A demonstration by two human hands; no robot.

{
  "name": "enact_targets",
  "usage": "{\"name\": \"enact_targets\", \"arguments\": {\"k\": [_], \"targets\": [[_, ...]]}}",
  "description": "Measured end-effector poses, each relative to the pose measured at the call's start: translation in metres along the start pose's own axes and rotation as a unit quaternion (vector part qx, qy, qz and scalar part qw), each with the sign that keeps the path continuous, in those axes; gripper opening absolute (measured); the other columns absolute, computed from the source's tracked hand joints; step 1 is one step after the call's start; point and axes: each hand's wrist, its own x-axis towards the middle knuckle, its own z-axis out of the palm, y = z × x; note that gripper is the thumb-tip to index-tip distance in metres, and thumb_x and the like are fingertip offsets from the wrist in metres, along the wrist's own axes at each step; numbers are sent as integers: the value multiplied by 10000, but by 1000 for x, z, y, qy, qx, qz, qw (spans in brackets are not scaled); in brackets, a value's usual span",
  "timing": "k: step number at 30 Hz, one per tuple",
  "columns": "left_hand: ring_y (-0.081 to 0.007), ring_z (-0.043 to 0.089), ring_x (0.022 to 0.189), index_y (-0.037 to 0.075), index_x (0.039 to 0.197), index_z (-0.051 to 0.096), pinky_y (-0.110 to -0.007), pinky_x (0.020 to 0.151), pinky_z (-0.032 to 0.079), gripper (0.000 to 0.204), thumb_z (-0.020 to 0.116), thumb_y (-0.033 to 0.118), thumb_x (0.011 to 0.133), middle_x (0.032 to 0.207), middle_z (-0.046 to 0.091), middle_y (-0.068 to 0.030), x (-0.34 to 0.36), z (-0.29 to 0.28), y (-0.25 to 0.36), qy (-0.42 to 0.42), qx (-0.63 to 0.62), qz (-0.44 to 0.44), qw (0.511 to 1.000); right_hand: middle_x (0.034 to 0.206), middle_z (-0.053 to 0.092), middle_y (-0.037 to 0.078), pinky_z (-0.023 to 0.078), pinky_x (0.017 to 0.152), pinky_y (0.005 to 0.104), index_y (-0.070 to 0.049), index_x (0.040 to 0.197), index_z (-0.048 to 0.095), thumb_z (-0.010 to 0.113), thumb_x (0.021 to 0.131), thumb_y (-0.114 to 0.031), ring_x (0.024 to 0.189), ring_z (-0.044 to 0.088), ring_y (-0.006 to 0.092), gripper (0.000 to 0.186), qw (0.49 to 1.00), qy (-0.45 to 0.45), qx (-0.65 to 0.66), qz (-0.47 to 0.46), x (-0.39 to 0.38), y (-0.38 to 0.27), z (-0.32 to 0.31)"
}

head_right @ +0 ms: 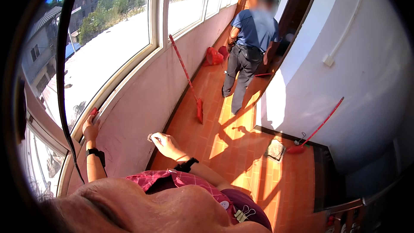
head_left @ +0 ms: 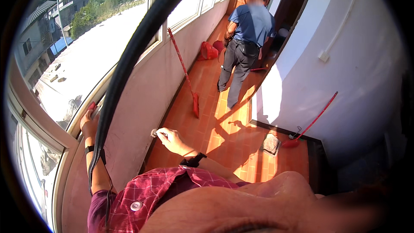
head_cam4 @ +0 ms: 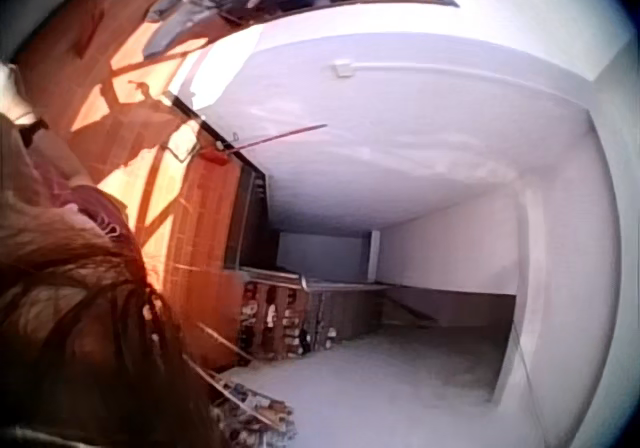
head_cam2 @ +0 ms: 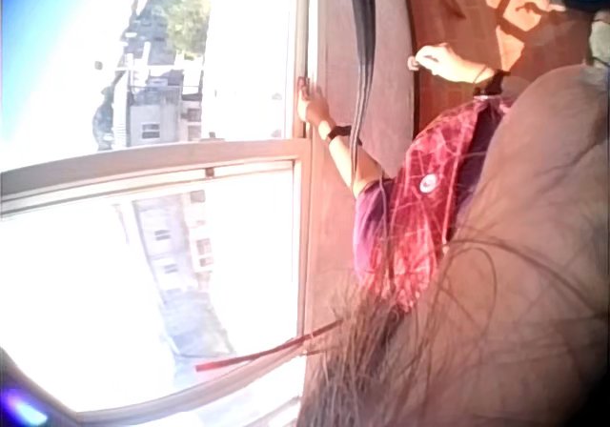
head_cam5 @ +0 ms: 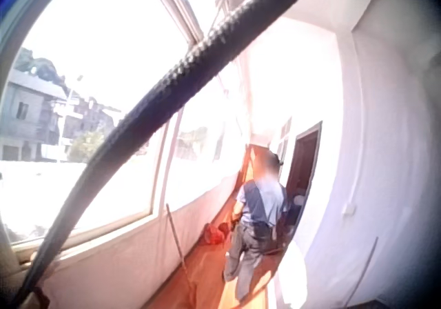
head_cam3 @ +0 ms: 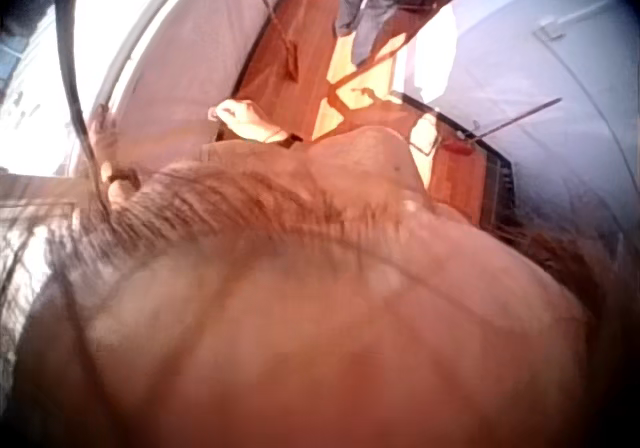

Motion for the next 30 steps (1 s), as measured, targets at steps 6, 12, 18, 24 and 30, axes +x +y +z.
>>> {"name": "enact_targets", "arguments": {"k": [6, 12, 18, 24, 30], "targets": [[-308, 600, 1026, 101, 1120, 617, -396, 892, 454, 407, 673, 339, 794, 1077, 658, -107, -1, 3, -1, 20, 32, 17, 999, 906, 685, 121, 525, 732, 333, -33, 981, 587, 528, 946, -147, 842, 675, 262, 133, 1000, -3, 9, -4, -3, 6, 12], [-308, 607, 1016, 95, 1141, 605, -406, 879, 463, 423, 675, 354, 814, 1089, 655, -109, 4, 24, -19, 53, 44, 46, 997, 883, 681, 114, 521, 717, 333, -38, 971, 599, 533, 945, -172, 811, 669, 249, 152, 999, 33, -13, 10, -10, 18, 1], [-317, 614, 1005, 76, 1075, 640, -393, 863, 474, 345, 657, 323, 836, 1053, 664, -126, 2, 11, -11, 78, -31, 51, 995, 789, 643, 95, 506, 630, 316, -48, 961, 617, 567, 927, -159, 688, 634, 207, 126, 999, 40, 3, 9, -19, 36, -4], [-305, 595, 1009, 65, 1016, 650, -391, 854, 478, 231, 649, 163, 807, 1046, 649, -114, -11, -11, 1, 119, -2, 76, 990, 633, 589, 46, 487, 499, 274, -42, 972, 624, 592, 918, -156, 519, 596, 122, 130, 998, 38, -16, -50, -29, 58, 1], [-296, 528, 1115, 94, 1053, 626, -398, 892, 466, 280, 635, 90, 774, 1213, 559, -68, -17, -38, 24, 136, 150, 97, 974, 657, 615, 46, 501, 503, 265, -27, 994, 629, 574, 933, -183, 525, 612, 123, 177, 997, -43, 19, 55, -32, 55, -3]]}}
